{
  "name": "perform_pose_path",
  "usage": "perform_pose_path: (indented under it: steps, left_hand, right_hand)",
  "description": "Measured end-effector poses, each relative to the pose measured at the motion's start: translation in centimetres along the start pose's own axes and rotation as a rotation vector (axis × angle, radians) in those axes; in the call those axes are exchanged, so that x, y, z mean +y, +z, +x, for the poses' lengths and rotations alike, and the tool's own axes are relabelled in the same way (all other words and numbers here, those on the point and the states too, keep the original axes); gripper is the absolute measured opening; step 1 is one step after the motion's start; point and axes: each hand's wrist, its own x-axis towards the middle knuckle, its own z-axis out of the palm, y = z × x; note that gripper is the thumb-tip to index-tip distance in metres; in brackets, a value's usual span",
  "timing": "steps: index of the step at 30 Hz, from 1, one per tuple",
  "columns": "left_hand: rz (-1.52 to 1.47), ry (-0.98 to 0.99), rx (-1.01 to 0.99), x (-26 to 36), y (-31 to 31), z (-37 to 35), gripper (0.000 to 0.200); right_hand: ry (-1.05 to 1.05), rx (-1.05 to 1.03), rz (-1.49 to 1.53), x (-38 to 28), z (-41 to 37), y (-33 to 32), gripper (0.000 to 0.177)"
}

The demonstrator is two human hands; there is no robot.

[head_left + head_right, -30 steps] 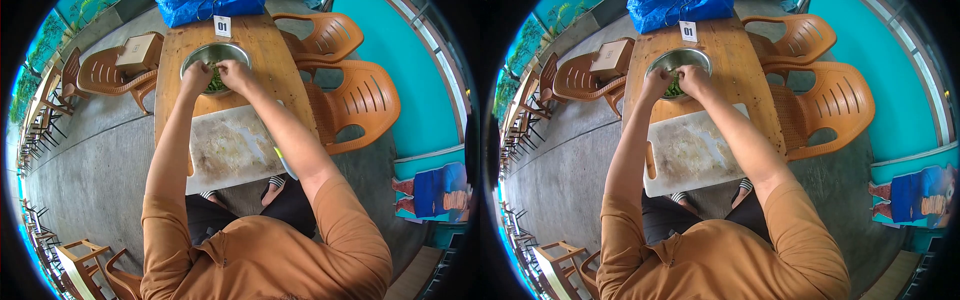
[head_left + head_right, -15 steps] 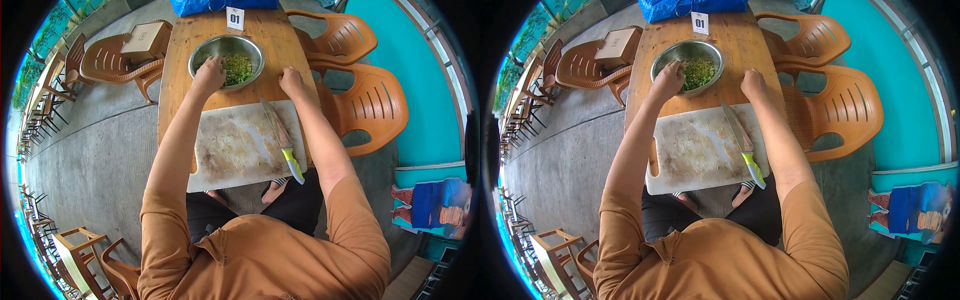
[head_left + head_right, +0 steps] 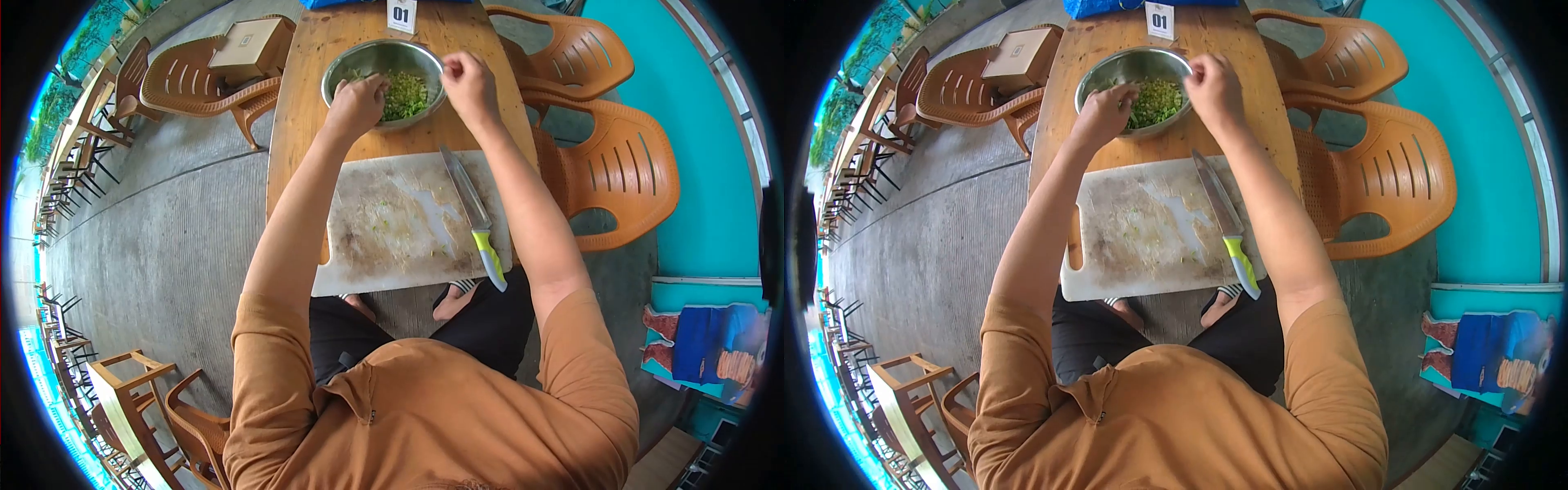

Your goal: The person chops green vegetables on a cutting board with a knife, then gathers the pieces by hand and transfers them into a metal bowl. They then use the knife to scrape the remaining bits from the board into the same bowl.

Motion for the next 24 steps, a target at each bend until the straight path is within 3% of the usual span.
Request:
perform_pose_path:
  steps: [4, 7, 9, 10, 12, 16, 18, 20, 22, 23, 24]
  left_hand:
    - [0.077, 0.041, 0.176, 0.4, 0.2, 0.1, 0.024]
    - [0.031, -0.083, 0.054, 2.0, -2.1, -0.2, 0.029]
    - [0.106, -0.096, 0.007, 3.0, -3.6, -0.9, 0.047]
    - [0.105, -0.098, 0.005, 3.3, -3.8, -1.5, 0.047]
    - [0.101, 0.172, 0.235, 3.8, -4.4, -3.0, 0.038]
    - [-0.081, 0.133, 0.190, 4.7, -5.9, -6.2, 0.028]
    - [-0.141, -0.036, -0.004, 5.1, -6.4, -7.4, 0.018]
    - [-0.121, -0.044, 0.011, 5.0, -5.9, -7.7, 0.025]
    - [-0.051, -0.301, 0.016, 6.3, -5.8, -8.0, 0.035]
    - [-0.047, -0.295, 0.016, 5.8, -5.3, -8.0, 0.035]
    - [-0.183, -0.444, -0.001, 4.7, -4.2, -8.1, 0.040]
  right_hand:
    - [-0.173, -0.162, -0.213, -2.4, -0.4, 1.5, 0.019]
    - [-0.090, -0.173, -0.228, -3.4, -1.0, 0.5, 0.023]
    - [-0.037, -0.183, -0.191, -3.5, -3.0, -0.6, 0.022]
    - [0.006, -0.181, -0.156, -3.7, -3.9, -1.5, 0.020]
    - [0.056, -0.204, -0.164, -4.1, -7.1, -3.8, 0.020]
    - [0.150, -0.231, -0.141, -2.7, -12.2, -7.0, 0.023]
    - [0.296, -0.248, -0.152, -2.5, -13.4, -7.5, 0.024]
    - [0.335, -0.218, -0.125, -2.6, -13.9, -6.7, 0.026]
    - [0.526, -0.200, 0.037, -2.1, -13.6, -5.4, 0.037]
    - [0.525, -0.194, 0.040, -2.2, -12.9, -4.7, 0.037]
    - [0.718, -0.221, 0.262, -3.3, -11.7, -4.1, 0.043]
